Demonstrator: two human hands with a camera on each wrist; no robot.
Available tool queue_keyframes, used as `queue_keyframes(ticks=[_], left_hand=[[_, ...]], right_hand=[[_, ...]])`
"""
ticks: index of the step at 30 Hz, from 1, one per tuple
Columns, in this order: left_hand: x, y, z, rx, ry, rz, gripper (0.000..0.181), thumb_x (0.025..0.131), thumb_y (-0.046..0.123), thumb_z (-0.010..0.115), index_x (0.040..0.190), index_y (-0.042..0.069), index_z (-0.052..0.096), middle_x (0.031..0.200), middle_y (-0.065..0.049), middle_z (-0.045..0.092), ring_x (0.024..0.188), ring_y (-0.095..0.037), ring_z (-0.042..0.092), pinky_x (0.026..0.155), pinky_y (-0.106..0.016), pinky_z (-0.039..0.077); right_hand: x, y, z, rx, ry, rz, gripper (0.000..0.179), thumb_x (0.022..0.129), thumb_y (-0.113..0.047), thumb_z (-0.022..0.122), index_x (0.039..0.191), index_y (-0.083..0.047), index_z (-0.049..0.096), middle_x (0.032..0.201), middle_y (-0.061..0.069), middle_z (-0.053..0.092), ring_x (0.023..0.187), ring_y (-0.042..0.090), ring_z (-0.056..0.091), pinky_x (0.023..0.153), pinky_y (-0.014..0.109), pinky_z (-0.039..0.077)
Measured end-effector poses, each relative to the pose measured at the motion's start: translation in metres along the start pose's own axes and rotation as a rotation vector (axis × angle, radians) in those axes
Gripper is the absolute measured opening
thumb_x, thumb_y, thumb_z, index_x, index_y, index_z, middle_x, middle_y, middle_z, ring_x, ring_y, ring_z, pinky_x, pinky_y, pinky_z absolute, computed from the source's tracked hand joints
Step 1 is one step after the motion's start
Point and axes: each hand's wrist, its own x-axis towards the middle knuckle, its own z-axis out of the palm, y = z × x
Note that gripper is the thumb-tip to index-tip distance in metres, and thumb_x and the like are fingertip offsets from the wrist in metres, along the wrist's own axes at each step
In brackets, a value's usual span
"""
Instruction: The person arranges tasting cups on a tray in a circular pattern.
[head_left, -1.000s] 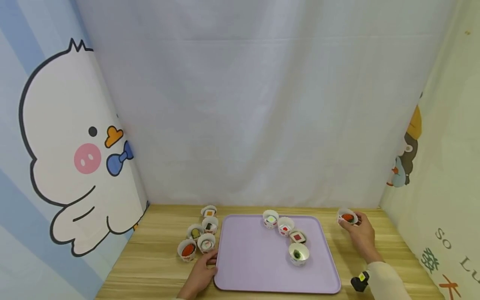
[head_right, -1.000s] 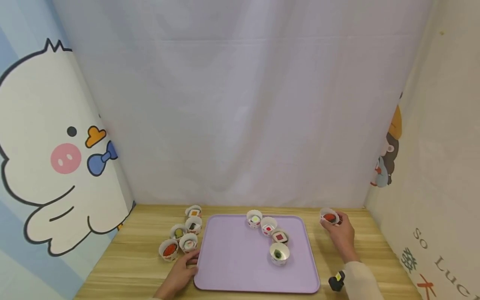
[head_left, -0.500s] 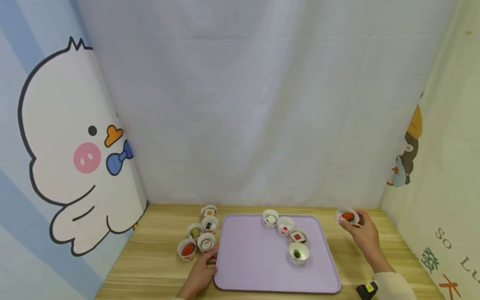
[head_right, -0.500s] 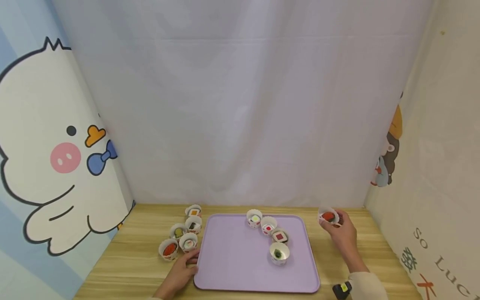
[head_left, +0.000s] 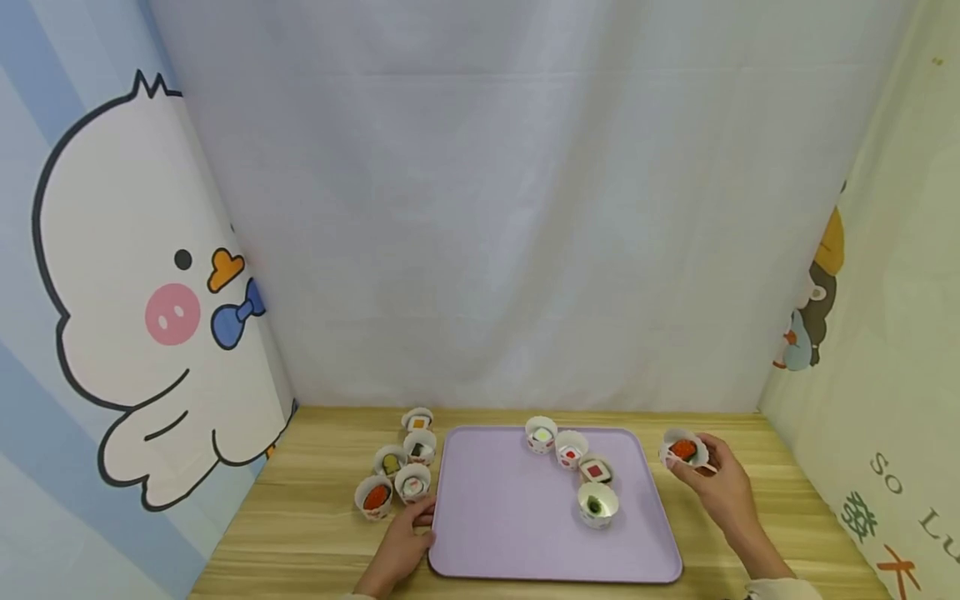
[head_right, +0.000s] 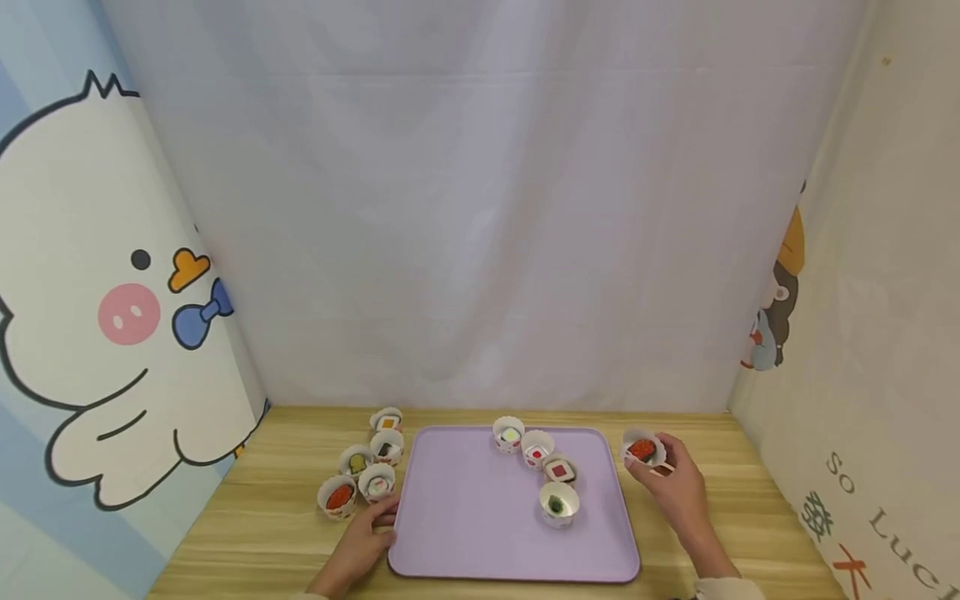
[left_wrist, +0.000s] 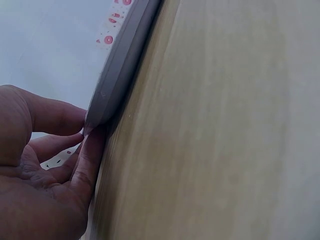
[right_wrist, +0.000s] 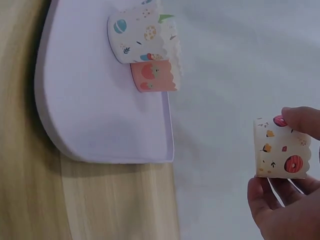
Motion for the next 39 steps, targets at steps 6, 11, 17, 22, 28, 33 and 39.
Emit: queue_keyframes(ticks=[6, 11, 17, 22, 28, 33, 39], left_hand=[[0.001, -0.001, 0.001, -0.016, -0.001, -0.006, 0.055, 0.08, -0.009, 0.06, 0.134, -0.015, 0.048, 0.123, -0.029, 0.059, 0.109, -0.037, 0.06, 0.079, -0.02, 0.05], [0.0, 0.001, 0.001, -0.014, 0.003, -0.003, 0.055, 0.08, -0.009, 0.06, 0.133, -0.015, 0.048, 0.123, -0.03, 0.058, 0.109, -0.037, 0.06, 0.079, -0.02, 0.05], [0.0, 0.002, 0.001, -0.006, 0.016, -0.002, 0.054, 0.081, -0.01, 0.06, 0.133, -0.016, 0.048, 0.122, -0.029, 0.059, 0.109, -0.037, 0.06, 0.079, -0.021, 0.051], [0.0, 0.001, 0.001, -0.012, 0.024, 0.009, 0.053, 0.081, -0.011, 0.06, 0.132, -0.017, 0.048, 0.121, -0.03, 0.059, 0.108, -0.038, 0.06, 0.079, -0.022, 0.051], [0.0, -0.001, 0.001, -0.02, 0.027, 0.007, 0.054, 0.08, -0.011, 0.06, 0.132, -0.017, 0.048, 0.121, -0.03, 0.059, 0.108, -0.038, 0.06, 0.079, -0.021, 0.051], [-0.001, -0.002, 0.001, -0.02, 0.029, 0.007, 0.054, 0.08, -0.011, 0.06, 0.133, -0.015, 0.049, 0.122, -0.029, 0.059, 0.108, -0.036, 0.061, 0.079, -0.02, 0.051], [0.0, -0.004, 0.002, -0.014, 0.034, 0.014, 0.054, 0.08, -0.011, 0.06, 0.133, -0.016, 0.049, 0.121, -0.029, 0.06, 0.108, -0.037, 0.061, 0.08, -0.021, 0.051]], right_hand=[[-0.013, 0.0, 0.01, -0.006, -0.032, 0.017, 0.08, 0.086, -0.04, 0.073, 0.147, -0.005, 0.036, 0.146, 0.023, 0.047, 0.109, 0.008, 0.055, 0.078, 0.006, 0.044], [-0.023, -0.004, 0.02, 0.039, -0.043, 0.02, 0.078, 0.085, -0.036, 0.075, 0.145, -0.005, 0.038, 0.145, 0.022, 0.048, 0.105, 0.002, 0.056, 0.08, 0.008, 0.046], [-0.038, -0.015, 0.032, 0.121, -0.083, 0.023, 0.075, 0.085, -0.03, 0.077, 0.145, -0.005, 0.038, 0.143, 0.019, 0.05, 0.094, -0.007, 0.054, 0.081, 0.013, 0.049], [-0.05, -0.021, 0.044, 0.148, -0.091, 0.008, 0.071, 0.082, -0.026, 0.08, 0.14, -0.006, 0.044, 0.137, 0.017, 0.054, 0.097, -0.002, 0.057, 0.081, 0.016, 0.051], [-0.057, -0.015, 0.062, 0.158, -0.084, -0.021, 0.066, 0.078, -0.018, 0.082, 0.135, -0.005, 0.05, 0.131, 0.017, 0.059, 0.095, -0.006, 0.056, 0.083, 0.018, 0.051], [-0.063, -0.009, 0.077, 0.146, -0.095, -0.021, 0.063, 0.075, -0.011, 0.083, 0.13, -0.003, 0.053, 0.125, 0.016, 0.063, 0.095, -0.006, 0.056, 0.084, 0.019, 0.051], [-0.072, -0.008, 0.092, 0.17, -0.13, -0.022, 0.059, 0.074, -0.008, 0.083, 0.127, -0.004, 0.057, 0.122, 0.014, 0.066, 0.096, 0.0, 0.057, 0.083, 0.021, 0.051]])
